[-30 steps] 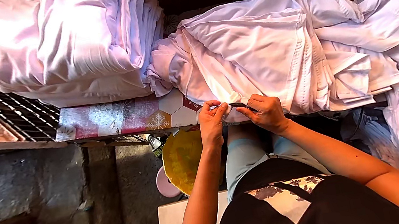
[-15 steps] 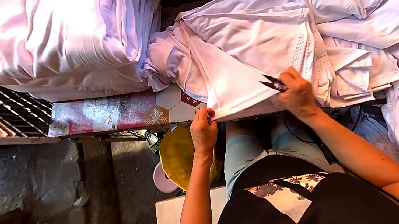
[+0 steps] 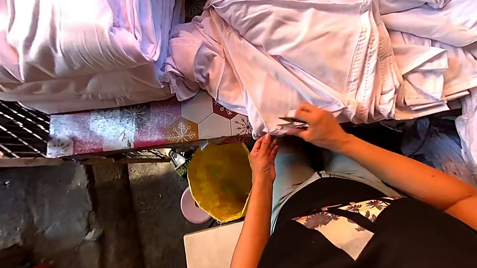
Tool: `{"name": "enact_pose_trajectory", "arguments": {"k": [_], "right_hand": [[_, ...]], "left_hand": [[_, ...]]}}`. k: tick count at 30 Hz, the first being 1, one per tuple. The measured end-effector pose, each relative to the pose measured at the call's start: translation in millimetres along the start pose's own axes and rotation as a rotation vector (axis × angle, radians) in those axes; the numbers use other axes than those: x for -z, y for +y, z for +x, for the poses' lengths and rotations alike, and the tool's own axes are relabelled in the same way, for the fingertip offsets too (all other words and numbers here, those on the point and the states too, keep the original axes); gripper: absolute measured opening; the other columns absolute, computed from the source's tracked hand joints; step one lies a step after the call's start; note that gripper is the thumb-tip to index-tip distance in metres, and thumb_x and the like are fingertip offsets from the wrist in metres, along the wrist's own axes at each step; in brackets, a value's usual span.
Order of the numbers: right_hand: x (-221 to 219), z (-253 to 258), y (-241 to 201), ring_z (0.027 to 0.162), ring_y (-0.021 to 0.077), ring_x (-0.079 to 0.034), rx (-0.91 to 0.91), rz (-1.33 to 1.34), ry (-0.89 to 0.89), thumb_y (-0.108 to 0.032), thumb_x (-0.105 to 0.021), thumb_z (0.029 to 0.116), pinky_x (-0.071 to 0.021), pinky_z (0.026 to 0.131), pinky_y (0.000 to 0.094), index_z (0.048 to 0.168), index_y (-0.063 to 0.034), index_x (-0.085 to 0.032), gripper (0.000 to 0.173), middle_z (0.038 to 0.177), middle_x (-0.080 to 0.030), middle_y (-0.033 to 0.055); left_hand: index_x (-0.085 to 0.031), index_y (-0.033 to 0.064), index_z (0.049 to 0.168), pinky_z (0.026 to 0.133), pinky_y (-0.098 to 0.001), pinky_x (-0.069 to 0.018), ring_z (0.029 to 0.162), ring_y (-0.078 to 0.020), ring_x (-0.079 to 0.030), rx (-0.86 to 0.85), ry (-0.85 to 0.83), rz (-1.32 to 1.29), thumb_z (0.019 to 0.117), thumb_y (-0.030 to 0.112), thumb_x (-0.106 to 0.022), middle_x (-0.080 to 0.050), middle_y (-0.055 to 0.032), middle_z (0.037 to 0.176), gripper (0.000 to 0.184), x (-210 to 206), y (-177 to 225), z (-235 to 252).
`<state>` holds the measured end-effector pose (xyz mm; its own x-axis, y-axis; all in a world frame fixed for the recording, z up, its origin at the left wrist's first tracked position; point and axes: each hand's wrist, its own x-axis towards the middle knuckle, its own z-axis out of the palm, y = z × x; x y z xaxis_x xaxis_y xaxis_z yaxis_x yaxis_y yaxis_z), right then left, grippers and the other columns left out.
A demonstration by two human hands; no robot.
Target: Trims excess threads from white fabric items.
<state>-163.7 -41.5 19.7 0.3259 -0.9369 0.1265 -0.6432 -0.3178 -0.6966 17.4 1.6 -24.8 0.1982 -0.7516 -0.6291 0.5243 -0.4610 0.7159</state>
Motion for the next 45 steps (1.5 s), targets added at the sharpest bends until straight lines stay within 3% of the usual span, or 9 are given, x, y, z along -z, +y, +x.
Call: {"name": "enact_pose_trajectory", "arguments": {"k": [4, 8, 14, 21, 26, 32, 37, 41, 45], "right_hand": [[-42, -6, 21, 0.065, 0.0336, -0.068, 0.218, -0.064, -0.064, -0.003, -0.078, 0.0781, -0.0537, 0.051, 0.0513, 0.085, 0.001, -0.07, 0.011, 0.086, -0.067, 0.0177], [-27, -35, 24, 0.09, 0.0362, -0.069, 0.116, 0.159, -0.471, -0.008, -0.067, 0.0874, -0.0539, 0.078, 0.057, 0.099, 0.004, -0.074, 0.018, 0.095, -0.07, 0.0197], [-31, -9, 9, 0.068, 0.0288, -0.064, 0.022, 0.044, 0.07, -0.024, -0.084, 0.0829, -0.0524, 0.057, 0.0462, 0.084, 0.0046, -0.067, 0.033, 0.081, -0.063, 0.0162], [-42, -10, -3, 0.07, 0.031, -0.064, -0.101, 0.088, -0.022, -0.006, -0.074, 0.0856, -0.0521, 0.062, 0.0492, 0.08, 0.0053, -0.066, 0.015, 0.079, -0.063, 0.0168], [-52, -6, 8, 0.064, 0.0305, -0.068, 0.114, -0.087, 0.092, -0.008, -0.081, 0.0798, -0.0532, 0.05, 0.0478, 0.085, 0.0015, -0.071, 0.014, 0.082, -0.067, 0.0157], [-25, -23, 6, 0.082, 0.021, -0.061, -0.128, 0.321, -0.528, -0.016, -0.068, 0.0939, -0.049, 0.078, 0.0393, 0.091, 0.0051, -0.071, 0.022, 0.087, -0.067, 0.015], [-16, -14, -2, 0.061, 0.0159, -0.052, -0.374, 0.275, -0.195, -0.018, -0.069, 0.0982, -0.0434, 0.06, 0.0365, 0.078, -0.0008, -0.064, 0.027, 0.066, -0.054, 0.0063], [-23, 3, -18, 0.065, 0.026, -0.056, -0.486, 0.151, -0.3, -0.037, -0.073, 0.097, -0.0456, 0.063, 0.0477, 0.077, -0.0006, -0.064, 0.042, 0.067, -0.056, 0.0111], [-33, 0, -19, 0.06, 0.021, -0.052, -0.486, 0.252, -0.202, -0.017, -0.07, 0.0977, -0.0427, 0.059, 0.0418, 0.075, -0.0018, -0.063, 0.028, 0.064, -0.054, 0.0089]], "left_hand": [[-0.057, 0.0042, 0.105, 0.074, -0.0285, -0.059, 0.077, -0.0124, -0.069, -0.052, -0.001, -0.018, 0.106, 0.005, -0.05, -0.069, -0.0047, 0.089, 0.007, -3, -2, 1], [-0.05, 0.0045, 0.119, 0.075, -0.0317, -0.0603, 0.085, -0.017, -0.071, -0.03, -0.042, -0.069, 0.1081, 0.01, -0.047, -0.069, -0.0086, 0.099, 0.013, -2, -3, -1], [-0.059, 0.0029, 0.114, 0.074, -0.0264, -0.0601, 0.079, -0.0116, -0.071, -0.031, 0.012, -0.069, 0.1035, 0.007, -0.058, -0.072, -0.0056, 0.094, 0.012, -13, -8, -2], [-0.051, 0.003, 0.123, 0.075, -0.0304, -0.0614, 0.08, -0.0144, -0.072, -0.089, 0.0, -0.035, 0.1067, 0.007, -0.05, -0.071, -0.0069, 0.094, 0.016, -15, -11, -4], [-0.052, 0.0028, 0.123, 0.078, -0.0305, -0.0609, 0.083, -0.0136, -0.072, -0.147, -0.002, -0.021, 0.1049, 0.003, -0.052, -0.071, -0.0062, 0.097, 0.018, -14, -17, -2], [-0.052, 0.0022, 0.123, 0.077, -0.03, -0.0607, 0.081, -0.0139, -0.072, -0.058, -0.04, -0.051, 0.1085, 0.011, -0.048, -0.071, -0.0067, 0.095, 0.017, -9, -15, 0], [-0.054, 0.0, 0.123, 0.082, -0.0288, -0.0603, 0.087, -0.0162, -0.074, 0.098, -0.085, -0.087, 0.1082, 0.011, -0.049, -0.074, -0.0106, 0.099, 0.019, -9, -11, -8], [-0.065, -0.003, 0.102, 0.079, -0.0271, -0.0594, 0.078, -0.0111, -0.07, -0.02, -0.109, 0.145, 0.1017, 0.0, -0.057, -0.071, -0.005, 0.085, 0.008, -9, -15, -22], [-0.07, -0.0057, 0.099, 0.08, -0.0285, -0.0596, 0.078, -0.0094, -0.07, -0.217, -0.22, 0.5, 0.0967, 0.0, -0.065, -0.073, -0.0068, 0.086, 0.008, 1, -19, -26]]}}
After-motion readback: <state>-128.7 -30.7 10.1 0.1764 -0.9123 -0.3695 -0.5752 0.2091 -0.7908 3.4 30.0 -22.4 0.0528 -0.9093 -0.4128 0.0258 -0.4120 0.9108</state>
